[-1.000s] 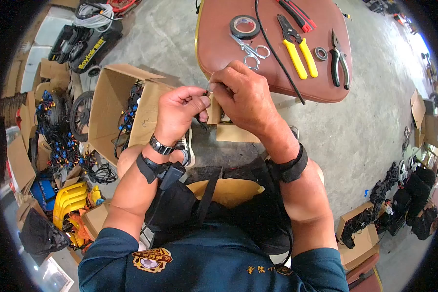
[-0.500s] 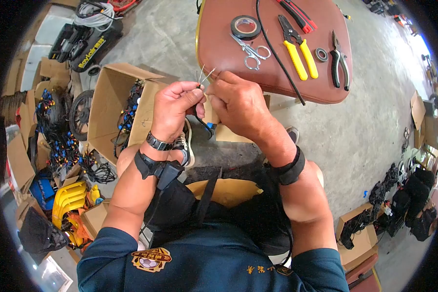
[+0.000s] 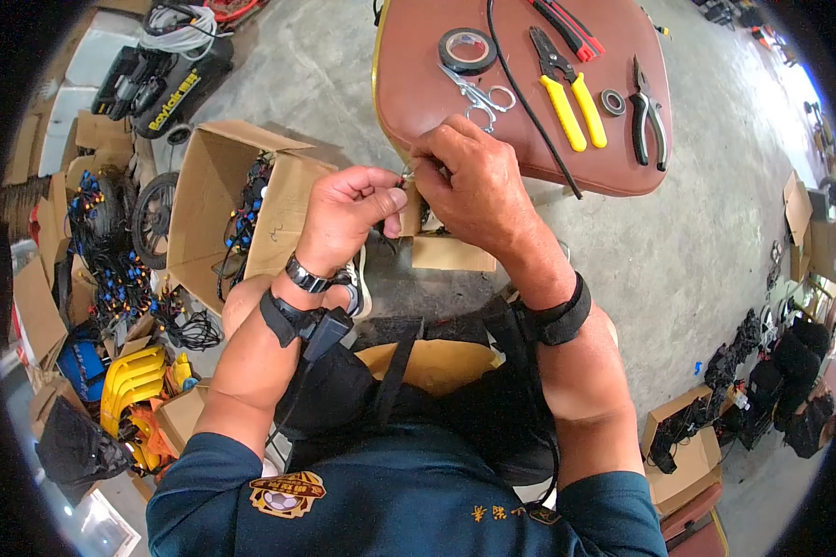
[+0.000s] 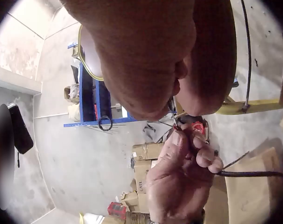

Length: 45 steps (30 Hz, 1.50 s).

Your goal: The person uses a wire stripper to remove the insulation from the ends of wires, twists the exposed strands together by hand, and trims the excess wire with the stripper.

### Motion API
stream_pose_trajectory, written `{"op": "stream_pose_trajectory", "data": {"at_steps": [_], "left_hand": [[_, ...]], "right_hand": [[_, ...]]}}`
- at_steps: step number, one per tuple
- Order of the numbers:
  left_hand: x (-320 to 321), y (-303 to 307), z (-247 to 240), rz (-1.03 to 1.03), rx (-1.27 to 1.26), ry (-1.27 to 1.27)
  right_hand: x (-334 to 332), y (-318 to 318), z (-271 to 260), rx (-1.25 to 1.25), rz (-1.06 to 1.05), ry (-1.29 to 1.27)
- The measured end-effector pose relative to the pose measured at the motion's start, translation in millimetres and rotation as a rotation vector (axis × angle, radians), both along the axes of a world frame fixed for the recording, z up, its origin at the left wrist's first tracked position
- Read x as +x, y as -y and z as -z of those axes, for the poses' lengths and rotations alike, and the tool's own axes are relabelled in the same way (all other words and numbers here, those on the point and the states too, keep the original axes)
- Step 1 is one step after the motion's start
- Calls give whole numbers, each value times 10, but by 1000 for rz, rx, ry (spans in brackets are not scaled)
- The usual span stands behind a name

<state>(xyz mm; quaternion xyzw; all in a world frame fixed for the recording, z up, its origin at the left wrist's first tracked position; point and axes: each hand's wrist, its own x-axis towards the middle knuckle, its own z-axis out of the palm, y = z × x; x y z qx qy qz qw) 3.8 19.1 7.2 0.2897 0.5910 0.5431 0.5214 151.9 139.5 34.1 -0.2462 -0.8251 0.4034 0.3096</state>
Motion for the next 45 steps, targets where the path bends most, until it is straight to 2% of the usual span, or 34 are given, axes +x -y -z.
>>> {"op": "stream_pose_trajectory", "data": {"at_steps": [7, 10, 16, 25, 29, 37, 45], "left_hand": [[-32, -6, 21, -47, 6, 39], [-70, -21, -15, -113, 10, 158], [-81, -9, -31, -102, 53, 200], [41, 10, -41, 26, -47, -46], [-17, 7, -17, -14, -43, 3], [-76, -18, -72, -139, -4, 170], [-34, 8, -26, -22, -31, 67]], "right_hand": [[11, 19, -11, -17, -27, 1], [14, 48, 11, 16, -84, 11], [15, 55, 12, -5, -108, 45], [19, -6, 11, 19, 16, 18], [7, 16, -18, -5, 19, 7], [10, 54, -17, -2, -117, 58], [7, 31, -25, -13, 3, 28]]}}
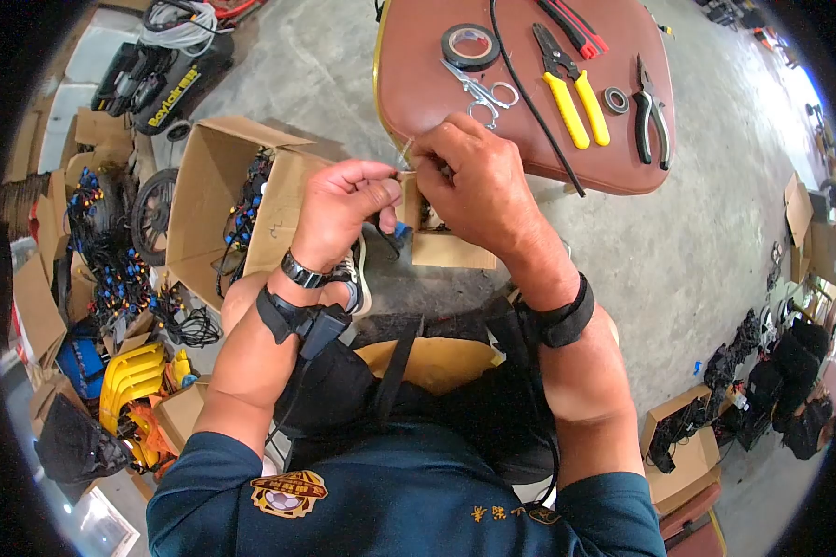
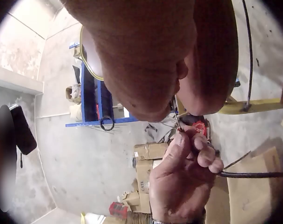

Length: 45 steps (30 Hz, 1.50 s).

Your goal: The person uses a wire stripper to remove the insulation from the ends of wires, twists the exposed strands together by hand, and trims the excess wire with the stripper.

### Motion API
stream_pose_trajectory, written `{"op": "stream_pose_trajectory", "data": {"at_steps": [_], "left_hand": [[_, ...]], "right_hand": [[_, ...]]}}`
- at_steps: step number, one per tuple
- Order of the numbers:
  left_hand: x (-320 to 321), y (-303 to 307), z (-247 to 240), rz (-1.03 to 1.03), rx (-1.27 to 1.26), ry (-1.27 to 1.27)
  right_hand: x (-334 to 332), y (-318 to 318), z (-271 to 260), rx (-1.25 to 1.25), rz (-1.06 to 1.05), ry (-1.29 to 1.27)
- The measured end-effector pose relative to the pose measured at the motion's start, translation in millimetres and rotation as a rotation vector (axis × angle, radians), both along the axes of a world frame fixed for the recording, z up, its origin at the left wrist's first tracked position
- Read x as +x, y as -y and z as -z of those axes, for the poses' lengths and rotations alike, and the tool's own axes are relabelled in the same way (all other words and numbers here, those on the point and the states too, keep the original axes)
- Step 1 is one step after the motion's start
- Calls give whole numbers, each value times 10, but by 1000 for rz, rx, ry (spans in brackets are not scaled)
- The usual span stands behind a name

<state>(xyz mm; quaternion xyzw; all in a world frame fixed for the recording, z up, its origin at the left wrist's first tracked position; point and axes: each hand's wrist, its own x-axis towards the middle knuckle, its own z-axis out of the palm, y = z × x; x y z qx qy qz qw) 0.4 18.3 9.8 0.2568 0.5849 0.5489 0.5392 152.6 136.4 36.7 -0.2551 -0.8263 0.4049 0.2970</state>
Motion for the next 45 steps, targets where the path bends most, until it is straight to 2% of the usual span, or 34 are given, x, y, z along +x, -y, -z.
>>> {"op": "stream_pose_trajectory", "data": {"at_steps": [4, 10, 14, 23, 26, 31, 38, 43, 45], "left_hand": [[42, 8, 8, 76, -20, -31], [-32, -12, -35, -74, -23, 61], [-62, -21, -35, -44, 14, 63], [-18, -14, 17, 11, -14, 3], [36, -3, 4, 83, -12, -31], [-24, -8, -14, -21, -36, 24], [-85, -22, -23, -10, 18, 55], [-72, -30, -17, 5, -22, -7], [-36, -11, 7, 77, -38, -33]], "right_hand": [[8, -18, 36, 39, 9, -1], [8, 14, 23, 49, -76, -7], [9, 45, 60, 61, -164, 95], [25, -13, 9, 24, -21, 0], [28, -44, 61, 77, -26, -9], [26, -18, 25, 40, -59, 6], [20, 37, 70, 25, -152, 96], [37, -17, 24, 20, -80, 13], [28, -40, 30, 25, -49, 11]]}}
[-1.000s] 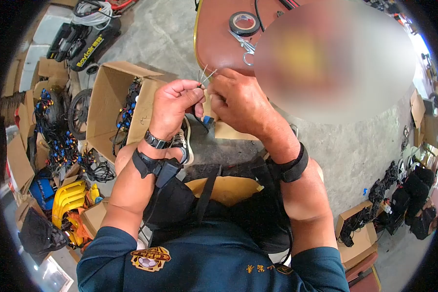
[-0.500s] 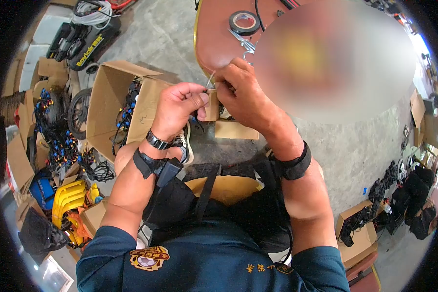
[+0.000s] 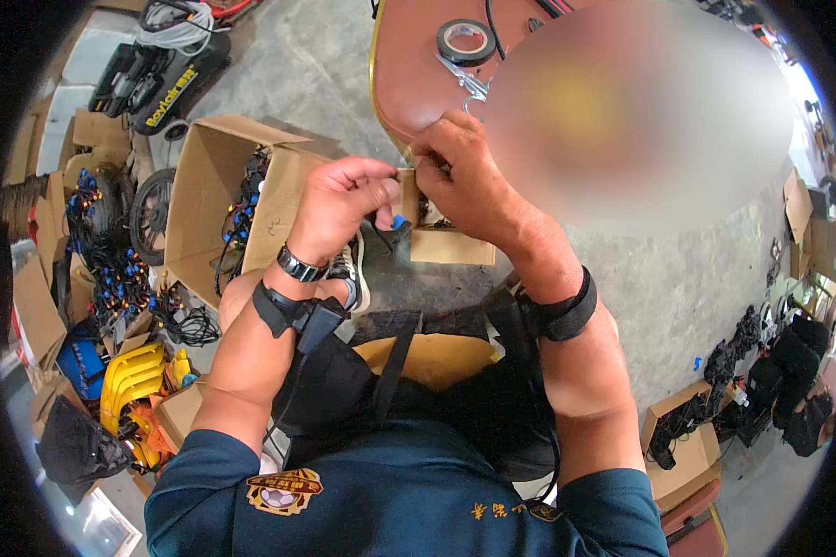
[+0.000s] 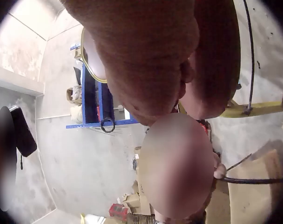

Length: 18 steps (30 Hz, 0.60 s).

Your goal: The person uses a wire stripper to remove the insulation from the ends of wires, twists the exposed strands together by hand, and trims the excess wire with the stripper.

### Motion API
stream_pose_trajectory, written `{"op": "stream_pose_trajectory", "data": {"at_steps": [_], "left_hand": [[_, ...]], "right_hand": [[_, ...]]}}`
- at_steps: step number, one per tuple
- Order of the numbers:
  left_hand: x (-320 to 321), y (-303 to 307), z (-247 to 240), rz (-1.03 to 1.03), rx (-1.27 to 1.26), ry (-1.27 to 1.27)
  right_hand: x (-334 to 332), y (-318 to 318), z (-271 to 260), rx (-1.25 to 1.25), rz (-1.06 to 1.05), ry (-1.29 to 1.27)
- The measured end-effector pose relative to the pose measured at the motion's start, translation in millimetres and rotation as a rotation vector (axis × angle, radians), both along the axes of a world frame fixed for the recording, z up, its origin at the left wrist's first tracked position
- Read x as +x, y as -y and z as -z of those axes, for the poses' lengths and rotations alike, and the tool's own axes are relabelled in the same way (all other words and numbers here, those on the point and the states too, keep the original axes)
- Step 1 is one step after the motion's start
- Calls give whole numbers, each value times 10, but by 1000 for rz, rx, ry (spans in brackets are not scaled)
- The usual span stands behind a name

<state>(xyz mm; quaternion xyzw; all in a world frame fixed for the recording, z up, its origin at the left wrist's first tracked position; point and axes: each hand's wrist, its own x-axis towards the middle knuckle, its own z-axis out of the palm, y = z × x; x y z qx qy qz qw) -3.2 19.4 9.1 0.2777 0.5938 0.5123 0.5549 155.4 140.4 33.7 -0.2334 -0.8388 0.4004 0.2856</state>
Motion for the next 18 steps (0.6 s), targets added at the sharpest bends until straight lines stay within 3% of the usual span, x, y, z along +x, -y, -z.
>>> {"op": "stream_pose_trajectory", "data": {"at_steps": [18], "left_hand": [[-31, 7, -7, -98, 55, 104]], "right_hand": [[-1, 69, 31, -14, -98, 96]]}}
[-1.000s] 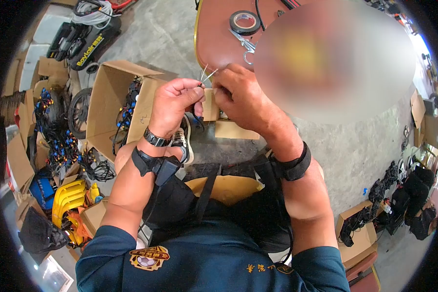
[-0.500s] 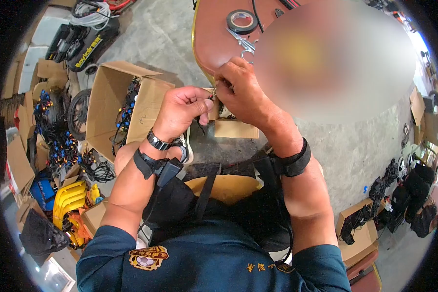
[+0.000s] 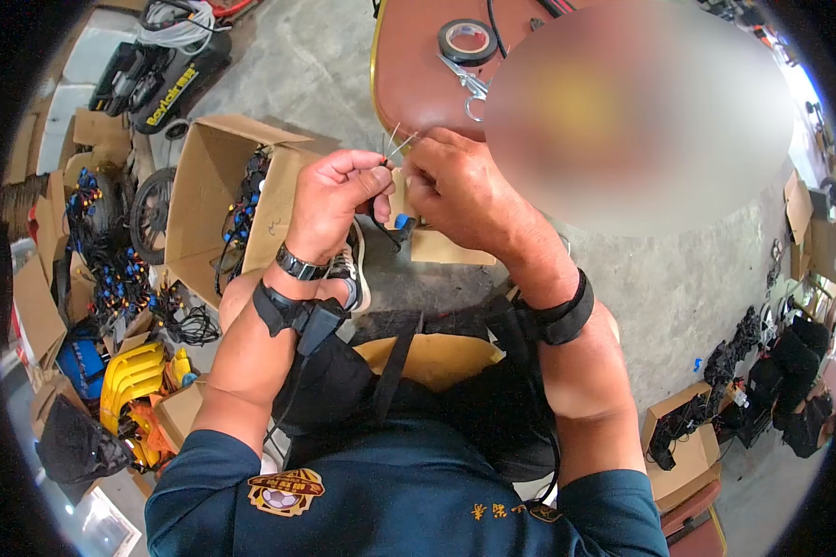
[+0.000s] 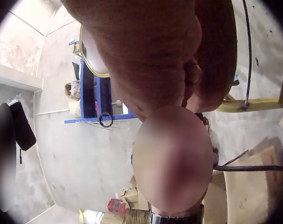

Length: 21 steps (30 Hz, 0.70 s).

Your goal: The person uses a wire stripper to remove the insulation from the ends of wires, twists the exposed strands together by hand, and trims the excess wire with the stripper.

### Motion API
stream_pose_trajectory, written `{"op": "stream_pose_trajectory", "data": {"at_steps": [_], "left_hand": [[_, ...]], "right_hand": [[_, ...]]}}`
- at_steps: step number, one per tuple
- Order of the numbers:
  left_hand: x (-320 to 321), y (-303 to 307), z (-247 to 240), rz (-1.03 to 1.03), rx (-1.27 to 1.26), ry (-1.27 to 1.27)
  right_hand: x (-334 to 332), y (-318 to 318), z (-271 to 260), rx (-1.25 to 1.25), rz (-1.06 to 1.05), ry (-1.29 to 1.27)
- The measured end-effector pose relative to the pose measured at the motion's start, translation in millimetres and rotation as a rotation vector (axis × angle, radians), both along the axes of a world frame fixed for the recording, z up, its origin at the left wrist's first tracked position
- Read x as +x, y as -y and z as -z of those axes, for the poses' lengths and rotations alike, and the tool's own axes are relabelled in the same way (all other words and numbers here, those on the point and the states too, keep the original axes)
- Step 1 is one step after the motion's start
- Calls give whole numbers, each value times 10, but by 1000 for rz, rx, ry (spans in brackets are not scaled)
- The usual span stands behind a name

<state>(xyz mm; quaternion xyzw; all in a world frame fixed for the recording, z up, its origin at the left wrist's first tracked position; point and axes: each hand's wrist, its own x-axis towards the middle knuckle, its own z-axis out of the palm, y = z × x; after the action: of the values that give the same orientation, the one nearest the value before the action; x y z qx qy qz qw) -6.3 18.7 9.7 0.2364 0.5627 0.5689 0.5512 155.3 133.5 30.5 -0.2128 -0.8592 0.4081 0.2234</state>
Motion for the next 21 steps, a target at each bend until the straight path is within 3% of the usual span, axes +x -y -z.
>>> {"op": "stream_pose_trajectory", "data": {"at_steps": [5, 11, 17, 21], "left_hand": [[1, -12, -8, 5, -22, -48], [105, 24, 0, 157, -77, -229], [25, -13, -47, -32, -30, -34], [4, -11, -39, -1, -4, -43]], "right_hand": [[16, -40, -40, 29, 49, -92], [3, -70, -28, 26, 99, -73], [19, -43, -23, 30, 18, -101], [2, 2, -4, 22, -20, 16]]}}
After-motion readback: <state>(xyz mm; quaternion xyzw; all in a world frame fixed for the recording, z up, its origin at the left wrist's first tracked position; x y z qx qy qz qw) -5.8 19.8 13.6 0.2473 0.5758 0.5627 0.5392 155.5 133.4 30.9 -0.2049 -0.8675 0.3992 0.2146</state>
